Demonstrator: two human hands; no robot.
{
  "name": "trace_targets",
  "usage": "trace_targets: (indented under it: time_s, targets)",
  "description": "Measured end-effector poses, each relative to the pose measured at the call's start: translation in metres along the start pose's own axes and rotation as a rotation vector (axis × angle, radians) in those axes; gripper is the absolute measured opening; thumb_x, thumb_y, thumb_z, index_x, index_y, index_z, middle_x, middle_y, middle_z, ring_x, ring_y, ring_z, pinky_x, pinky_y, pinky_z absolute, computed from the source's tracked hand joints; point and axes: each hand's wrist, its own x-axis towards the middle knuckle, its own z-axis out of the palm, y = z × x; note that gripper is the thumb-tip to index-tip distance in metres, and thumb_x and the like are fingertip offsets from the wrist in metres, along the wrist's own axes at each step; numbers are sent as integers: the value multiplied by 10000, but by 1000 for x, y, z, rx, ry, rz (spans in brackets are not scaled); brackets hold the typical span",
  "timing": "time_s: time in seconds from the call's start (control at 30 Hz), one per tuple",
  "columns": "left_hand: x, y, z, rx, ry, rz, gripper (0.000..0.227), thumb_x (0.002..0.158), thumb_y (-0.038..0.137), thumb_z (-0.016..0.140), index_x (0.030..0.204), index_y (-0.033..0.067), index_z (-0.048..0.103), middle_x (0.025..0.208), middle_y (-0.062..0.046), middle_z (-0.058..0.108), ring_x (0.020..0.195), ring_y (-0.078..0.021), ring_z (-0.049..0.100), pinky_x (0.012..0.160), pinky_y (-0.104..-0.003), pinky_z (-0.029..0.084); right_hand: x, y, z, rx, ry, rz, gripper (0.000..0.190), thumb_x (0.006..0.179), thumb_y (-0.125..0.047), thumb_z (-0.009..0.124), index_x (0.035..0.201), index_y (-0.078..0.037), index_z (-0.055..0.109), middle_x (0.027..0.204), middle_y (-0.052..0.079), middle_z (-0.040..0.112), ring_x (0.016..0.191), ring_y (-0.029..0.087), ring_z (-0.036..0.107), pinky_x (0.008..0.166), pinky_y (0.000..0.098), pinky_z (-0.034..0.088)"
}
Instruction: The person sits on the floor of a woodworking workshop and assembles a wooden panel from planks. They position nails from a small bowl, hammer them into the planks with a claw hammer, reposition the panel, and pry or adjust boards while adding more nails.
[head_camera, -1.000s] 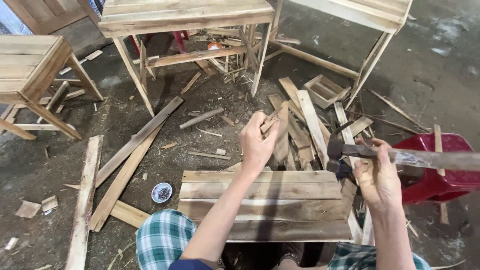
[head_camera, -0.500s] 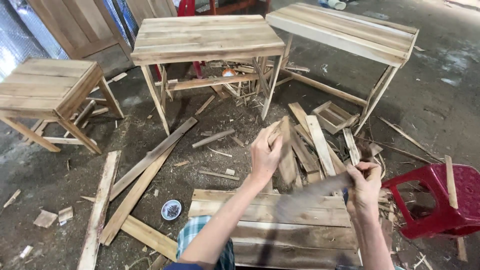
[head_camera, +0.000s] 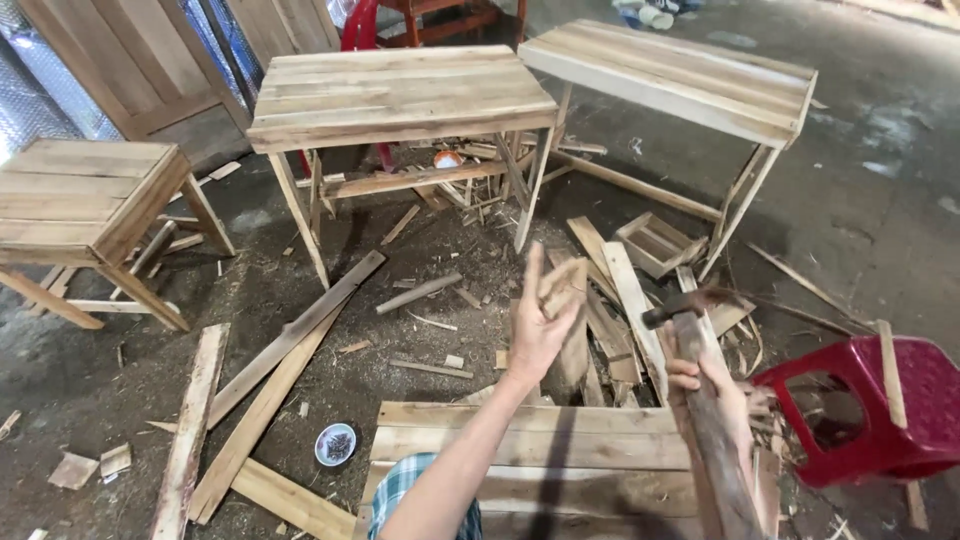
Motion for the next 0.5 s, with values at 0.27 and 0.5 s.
trace_targets:
  time_s: [0.27, 0.5]
  targets:
    - [3, -24, 7, 339, -210, 48, 907, 783, -51, 616, 1581, 206, 270, 1263, -83, 546, 515, -63, 368, 398, -185, 342, -21, 18, 47, -572, 41, -43, 395, 963, -23, 457, 1352, 44, 474, 664, 24, 600, 483, 115, 568, 484, 243, 504]
    - [-12, -7, 15, 706, -168, 89, 739, 712, 1, 561, 1425, 136, 417, 1151, 45, 673, 708, -134, 424, 800, -317, 324, -36, 33, 46, -622, 10, -112, 518, 1076, -529, 446, 1072, -24, 562, 688, 53, 593, 460, 104, 510, 411, 262, 384]
